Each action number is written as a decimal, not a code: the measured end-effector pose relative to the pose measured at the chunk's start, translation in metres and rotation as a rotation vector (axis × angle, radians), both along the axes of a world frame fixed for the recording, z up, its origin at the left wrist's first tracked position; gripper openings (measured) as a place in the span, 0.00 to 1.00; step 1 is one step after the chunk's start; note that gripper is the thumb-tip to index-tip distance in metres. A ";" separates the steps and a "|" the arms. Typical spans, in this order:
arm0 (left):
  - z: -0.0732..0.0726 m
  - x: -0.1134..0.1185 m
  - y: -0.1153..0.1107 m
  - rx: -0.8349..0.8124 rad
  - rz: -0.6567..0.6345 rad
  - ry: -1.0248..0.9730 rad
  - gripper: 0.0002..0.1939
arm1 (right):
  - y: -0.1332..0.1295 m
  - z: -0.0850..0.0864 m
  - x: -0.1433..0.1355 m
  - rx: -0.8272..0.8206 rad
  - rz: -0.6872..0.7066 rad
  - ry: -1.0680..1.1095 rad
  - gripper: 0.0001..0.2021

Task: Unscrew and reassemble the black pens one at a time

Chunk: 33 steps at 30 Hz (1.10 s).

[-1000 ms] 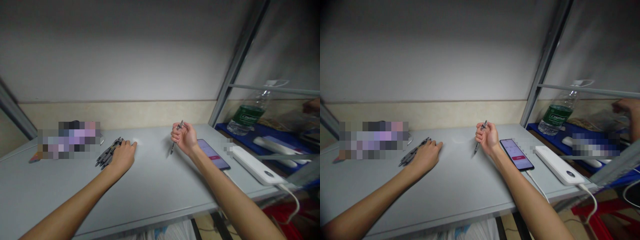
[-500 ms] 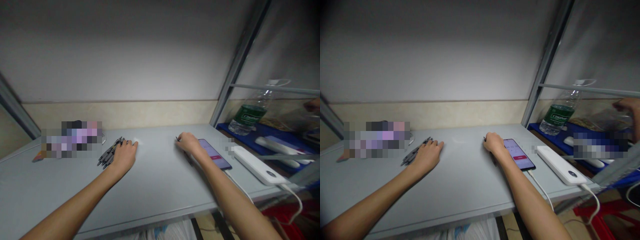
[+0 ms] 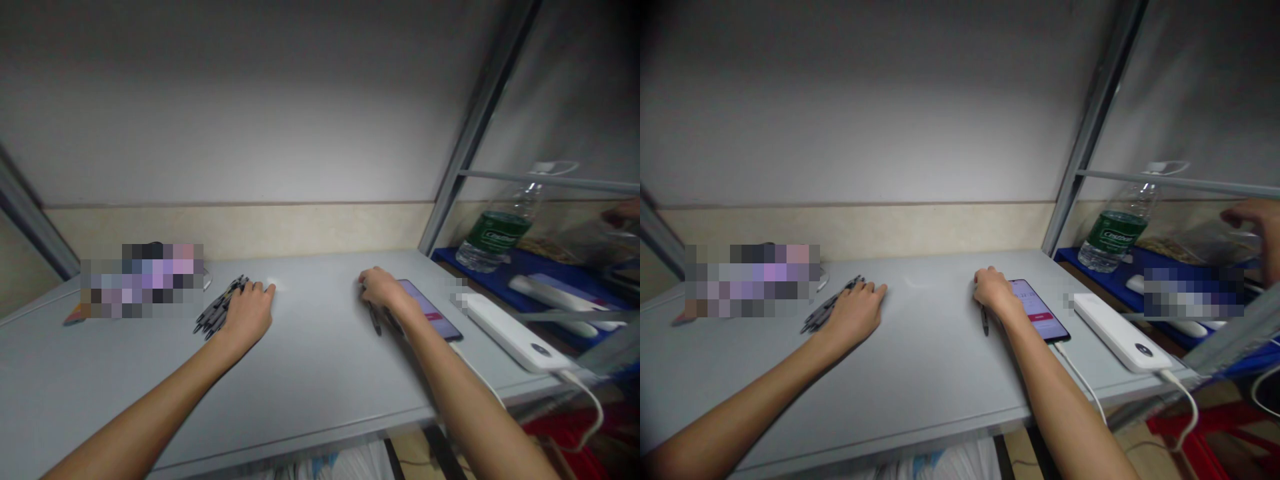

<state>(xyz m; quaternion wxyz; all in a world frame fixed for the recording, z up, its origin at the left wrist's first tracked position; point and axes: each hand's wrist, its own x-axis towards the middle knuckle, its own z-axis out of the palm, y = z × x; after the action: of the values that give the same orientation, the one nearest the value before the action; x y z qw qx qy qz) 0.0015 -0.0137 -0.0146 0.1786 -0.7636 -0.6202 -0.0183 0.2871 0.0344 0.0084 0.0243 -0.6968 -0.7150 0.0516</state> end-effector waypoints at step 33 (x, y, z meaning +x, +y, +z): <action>0.003 0.017 -0.007 0.012 -0.761 -0.610 0.09 | -0.022 -0.017 -0.065 -0.179 0.514 0.719 0.31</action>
<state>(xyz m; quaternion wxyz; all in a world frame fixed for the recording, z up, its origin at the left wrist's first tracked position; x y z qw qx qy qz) 0.0189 -0.0206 -0.0115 -0.0263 -0.8949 -0.3212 -0.3086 0.2220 0.0120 -0.0082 0.1971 -0.4336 -0.8037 0.3566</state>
